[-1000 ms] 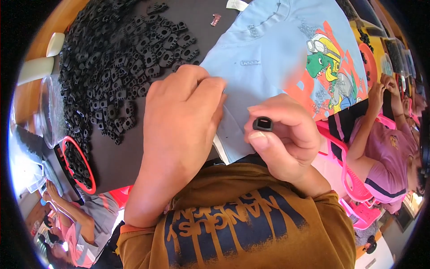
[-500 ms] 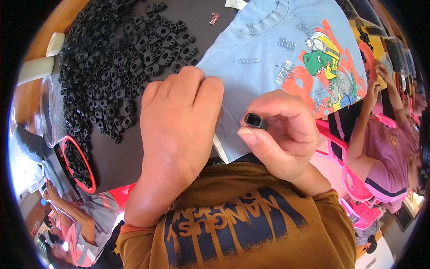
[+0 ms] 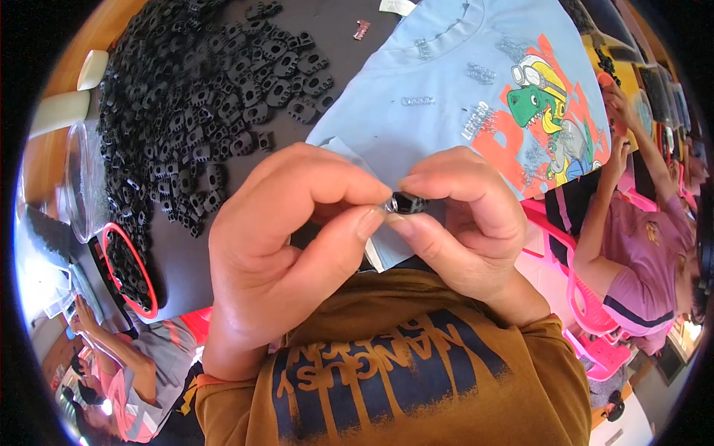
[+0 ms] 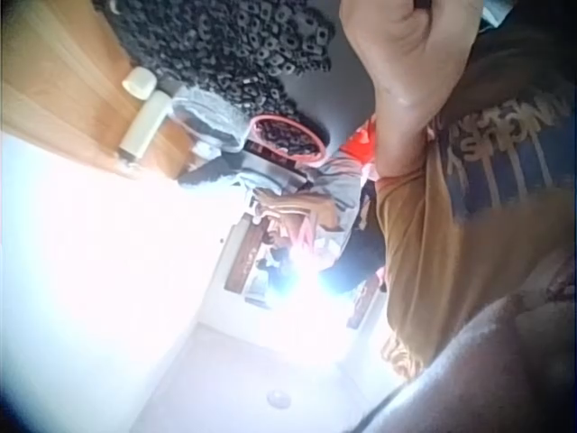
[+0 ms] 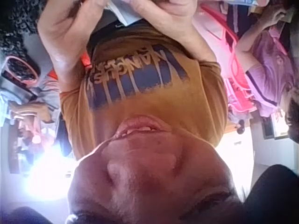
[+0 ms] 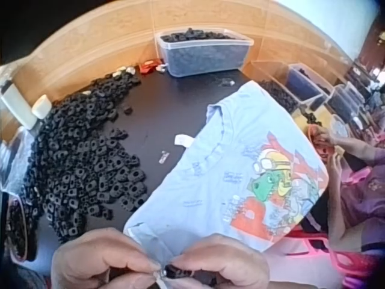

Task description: Assembling plastic cord locks by inserting spring mechanisms into the housing.

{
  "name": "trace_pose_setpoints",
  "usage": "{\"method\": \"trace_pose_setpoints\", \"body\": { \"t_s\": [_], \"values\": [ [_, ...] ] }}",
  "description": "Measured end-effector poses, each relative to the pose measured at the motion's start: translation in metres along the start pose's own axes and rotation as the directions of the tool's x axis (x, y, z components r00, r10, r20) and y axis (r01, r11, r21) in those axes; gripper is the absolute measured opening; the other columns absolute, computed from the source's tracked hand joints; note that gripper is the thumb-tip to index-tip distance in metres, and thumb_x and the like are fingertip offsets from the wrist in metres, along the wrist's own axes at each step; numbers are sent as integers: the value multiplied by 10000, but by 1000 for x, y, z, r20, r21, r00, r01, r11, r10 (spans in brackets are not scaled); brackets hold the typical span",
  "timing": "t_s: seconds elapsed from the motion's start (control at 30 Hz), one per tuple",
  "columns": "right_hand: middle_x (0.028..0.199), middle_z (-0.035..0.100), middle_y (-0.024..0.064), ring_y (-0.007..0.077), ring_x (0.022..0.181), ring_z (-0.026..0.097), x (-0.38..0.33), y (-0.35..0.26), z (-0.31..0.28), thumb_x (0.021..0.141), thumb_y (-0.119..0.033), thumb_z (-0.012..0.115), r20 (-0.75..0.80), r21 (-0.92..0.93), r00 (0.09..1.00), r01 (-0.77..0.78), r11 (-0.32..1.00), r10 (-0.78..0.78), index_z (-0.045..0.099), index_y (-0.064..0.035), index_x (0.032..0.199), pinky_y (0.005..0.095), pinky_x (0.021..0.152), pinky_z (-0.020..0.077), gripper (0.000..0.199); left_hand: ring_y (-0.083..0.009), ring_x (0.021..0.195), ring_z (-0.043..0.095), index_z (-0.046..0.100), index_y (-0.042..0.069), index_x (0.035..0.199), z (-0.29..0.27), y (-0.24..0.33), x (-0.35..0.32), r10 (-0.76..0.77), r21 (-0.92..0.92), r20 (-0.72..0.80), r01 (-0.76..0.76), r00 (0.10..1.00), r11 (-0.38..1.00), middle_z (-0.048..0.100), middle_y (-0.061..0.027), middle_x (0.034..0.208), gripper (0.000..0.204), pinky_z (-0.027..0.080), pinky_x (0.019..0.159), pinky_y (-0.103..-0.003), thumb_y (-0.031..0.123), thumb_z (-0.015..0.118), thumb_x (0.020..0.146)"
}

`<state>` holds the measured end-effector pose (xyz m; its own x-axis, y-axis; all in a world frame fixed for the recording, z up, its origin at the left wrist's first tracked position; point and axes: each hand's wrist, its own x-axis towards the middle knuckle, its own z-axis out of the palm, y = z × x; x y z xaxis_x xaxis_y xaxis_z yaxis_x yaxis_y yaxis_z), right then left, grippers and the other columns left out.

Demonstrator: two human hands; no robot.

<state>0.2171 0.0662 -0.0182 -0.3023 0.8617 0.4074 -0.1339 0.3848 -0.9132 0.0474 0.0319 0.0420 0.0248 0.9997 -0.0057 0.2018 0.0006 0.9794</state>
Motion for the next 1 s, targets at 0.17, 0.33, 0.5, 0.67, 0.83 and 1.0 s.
{"method": "trace_pose_setpoints", "body": {
  "t_s": [0.17,0.33,0.5,0.67,0.83,1.0],
  "values": [
    [818,615,69,139,622,549,3,-1,1,713,26,748,59,-4,998,14,1000,-14,637,-15,952,253,542,428,267,-146,764,541,635,-9,885,-9,-3,2,188,205,76,-200,979,958,595,-74,846,120,412,663,-242,-28,640,767],
    [849,632,100,195,679,592,2,-4,-3,695,12,754,175,-138,984,63,988,-39,636,-11,924,270,561,454,257,-168,693,567,646,7,928,-10,1,0,163,276,125,-192,979,942,611,-71,812,153,451,625,-268,6,662,776],
    [839,630,104,212,700,604,5,-9,-2,692,11,755,243,-131,970,40,991,-7,630,-6,912,272,570,460,253,-167,661,576,644,28,961,-11,-6,-4,200,309,136,-234,970,922,608,-73,794,178,459,591,-284,30,668,785],
    [826,633,96,188,671,597,4,-7,-1,698,7,762,233,-90,972,-12,996,33,636,-7,920,262,556,448,256,-189,659,573,634,30,980,-14,-4,-8,171,342,108,-199,979,919,596,-83,772,195,451,594,-284,37,666,788],
    [803,638,81,145,620,579,2,-4,1,721,-15,771,192,-77,980,-34,996,48,655,-15,962,245,533,425,268,-255,707,571,647,36,935,-38,-25,-4,290,720,-79,-146,954,678,598,-100,814,148,445,648,-330,48,653,787],
    [803,638,82,142,621,574,0,-3,3,722,-18,773,185,-38,981,-50,998,56,655,-11,962,240,531,419,267,-279,803,568,654,43,973,-53,-35,1,376,879,-124,-74,918,471,596,-93,894,201,422,737,-366,58,655,772]
  ]
}}
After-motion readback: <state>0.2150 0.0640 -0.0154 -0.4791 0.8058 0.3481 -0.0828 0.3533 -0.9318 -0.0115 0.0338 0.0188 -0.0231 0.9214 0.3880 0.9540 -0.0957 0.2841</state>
